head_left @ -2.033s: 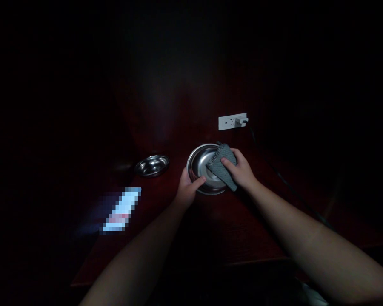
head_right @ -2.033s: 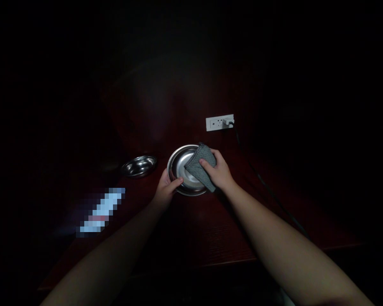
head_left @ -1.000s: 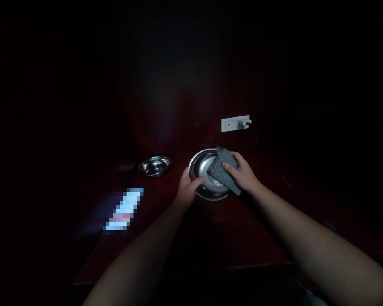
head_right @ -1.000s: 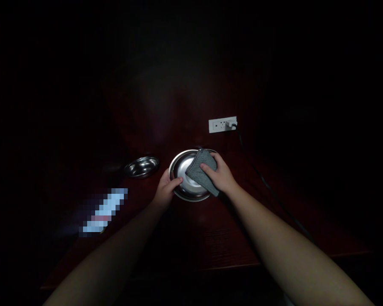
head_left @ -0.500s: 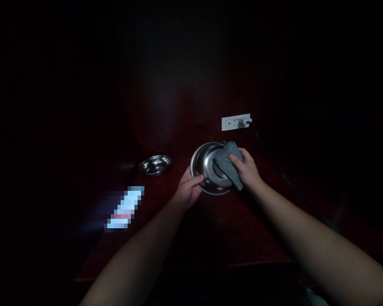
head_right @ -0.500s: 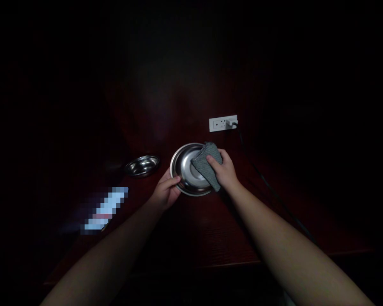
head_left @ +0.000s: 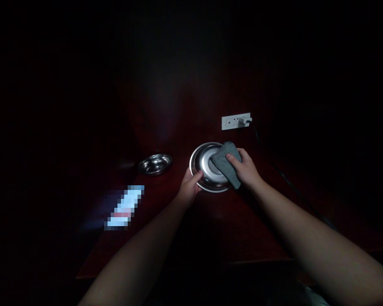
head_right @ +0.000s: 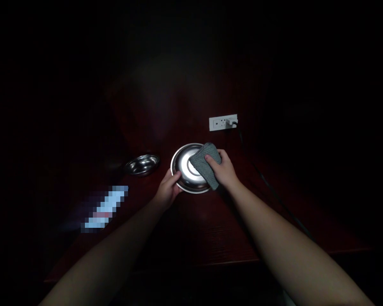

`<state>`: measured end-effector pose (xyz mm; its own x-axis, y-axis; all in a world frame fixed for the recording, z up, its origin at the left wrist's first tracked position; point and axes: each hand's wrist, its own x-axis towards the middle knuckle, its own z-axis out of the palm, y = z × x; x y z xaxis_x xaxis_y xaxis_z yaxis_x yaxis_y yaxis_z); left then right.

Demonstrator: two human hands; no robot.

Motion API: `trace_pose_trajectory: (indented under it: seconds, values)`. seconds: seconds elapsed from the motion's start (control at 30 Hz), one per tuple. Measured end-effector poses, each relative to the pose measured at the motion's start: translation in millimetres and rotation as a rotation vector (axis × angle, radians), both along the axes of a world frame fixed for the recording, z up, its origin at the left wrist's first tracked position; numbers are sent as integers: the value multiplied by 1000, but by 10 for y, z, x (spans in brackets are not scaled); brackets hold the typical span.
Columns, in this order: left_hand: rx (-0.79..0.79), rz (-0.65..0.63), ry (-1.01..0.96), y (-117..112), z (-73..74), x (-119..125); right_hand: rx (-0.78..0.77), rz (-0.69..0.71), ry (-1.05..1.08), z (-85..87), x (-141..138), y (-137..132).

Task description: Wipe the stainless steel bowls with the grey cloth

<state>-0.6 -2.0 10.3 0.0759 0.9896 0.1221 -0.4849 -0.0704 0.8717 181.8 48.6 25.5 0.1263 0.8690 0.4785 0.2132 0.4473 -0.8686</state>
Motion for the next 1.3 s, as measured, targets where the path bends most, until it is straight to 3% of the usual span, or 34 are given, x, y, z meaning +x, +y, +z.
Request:
trace_pose_trajectory:
  seconds: [0.23,0.6,0.83,1.3]
  values:
    - [37,-12,31,-15,35,-4,-53,16,-15,-27,2,17]
    - [136,-17,58,50,-27,-31,-40,60,-35,-38,11,3]
    - [86,-36,95,34,-35,-15,-26,52,-36,-49,24,27]
    - [141,9,85,51,-48,-7,31,43,-55,-37,16,10]
